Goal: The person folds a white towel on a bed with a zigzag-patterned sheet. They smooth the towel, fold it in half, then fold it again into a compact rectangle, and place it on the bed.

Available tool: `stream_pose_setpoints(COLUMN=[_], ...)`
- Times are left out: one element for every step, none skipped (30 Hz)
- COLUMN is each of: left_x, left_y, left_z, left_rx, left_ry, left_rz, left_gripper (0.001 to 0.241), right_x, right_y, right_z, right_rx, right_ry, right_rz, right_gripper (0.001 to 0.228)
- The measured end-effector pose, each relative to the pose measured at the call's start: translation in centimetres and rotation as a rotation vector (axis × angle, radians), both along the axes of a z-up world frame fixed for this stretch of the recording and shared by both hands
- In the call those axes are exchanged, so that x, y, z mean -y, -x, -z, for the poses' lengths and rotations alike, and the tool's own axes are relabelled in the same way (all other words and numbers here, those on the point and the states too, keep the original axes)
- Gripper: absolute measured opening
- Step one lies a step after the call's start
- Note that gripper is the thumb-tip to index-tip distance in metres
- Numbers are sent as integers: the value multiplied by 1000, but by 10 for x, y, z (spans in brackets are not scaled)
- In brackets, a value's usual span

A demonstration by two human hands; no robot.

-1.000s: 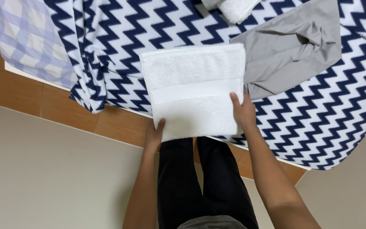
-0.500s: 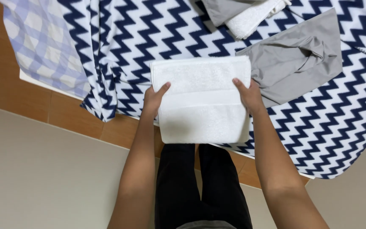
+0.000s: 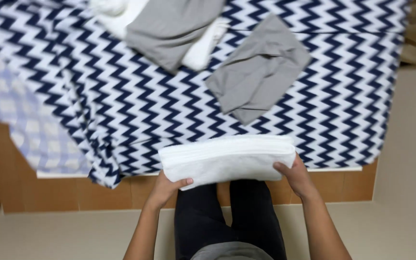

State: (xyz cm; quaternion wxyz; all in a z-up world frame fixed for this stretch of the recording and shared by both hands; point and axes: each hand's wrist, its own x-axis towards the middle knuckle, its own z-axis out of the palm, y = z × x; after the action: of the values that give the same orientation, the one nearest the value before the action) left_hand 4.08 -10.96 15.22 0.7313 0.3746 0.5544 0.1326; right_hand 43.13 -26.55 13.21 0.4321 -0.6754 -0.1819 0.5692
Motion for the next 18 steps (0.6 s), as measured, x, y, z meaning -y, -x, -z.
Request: stream_pose_setpoints(left_x=[-2,2,-2,-4,-5,-12,-18,-22,-26,-33,-38,-26,-13,-2,15,18,19,30], left_y=[-23,-45,-79,-113,-148,-184,-222,-261,-298,-330,-360,-369,-377,-384,-382,-390,-396,-391], left_z=[-6,-12,-9,-6,-1,14,31,48,69,92,115,143,172,202,182,163,141,135], left_rx=[-17,-38,-29,-17,-6,4,-10,-25,-15,-55,-94,-107,-63,-28,-50,-210,-371,-371], left_ry=[-9,-15,-12,-42,-71,-67,-115,-158,-150,-253,-356,-322,-339,-358,-326,-411,-495,-496], left_rz=[98,188,218,243,267,289,296,299,316,270,224,241,157,73,88,127,167,166], left_gripper=[69,62,62,58,56,56,54,53,53,56,59,59,60,61,61,64,66,66], right_x=[22,47,51,54,56,47,37,28,19,7,-4,10,25,38,49,43,35,51], right_y=[-20,-41,-58,-77,-96,-122,-148,-176,-211,-241,-270,-288,-305,-322,-308,-305,-299,-290], right_z=[2,4,-7,-18,-26,-23,-18,-13,4,27,52,84,117,154,151,146,138,137], right_rx=[10,17,24,38,52,60,148,236,244,417,587,572,572,565,543,625,704,704], right_ry=[32,69,73,88,103,108,67,32,43,116,191,229,219,209,244,402,561,560], right_rz=[68,128,158,223,288,310,328,341,358,302,242,242,226,209,208,165,120,120], right_gripper=[67,65,65,61,58,58,52,47,47,50,54,54,60,65,65,62,62,62])
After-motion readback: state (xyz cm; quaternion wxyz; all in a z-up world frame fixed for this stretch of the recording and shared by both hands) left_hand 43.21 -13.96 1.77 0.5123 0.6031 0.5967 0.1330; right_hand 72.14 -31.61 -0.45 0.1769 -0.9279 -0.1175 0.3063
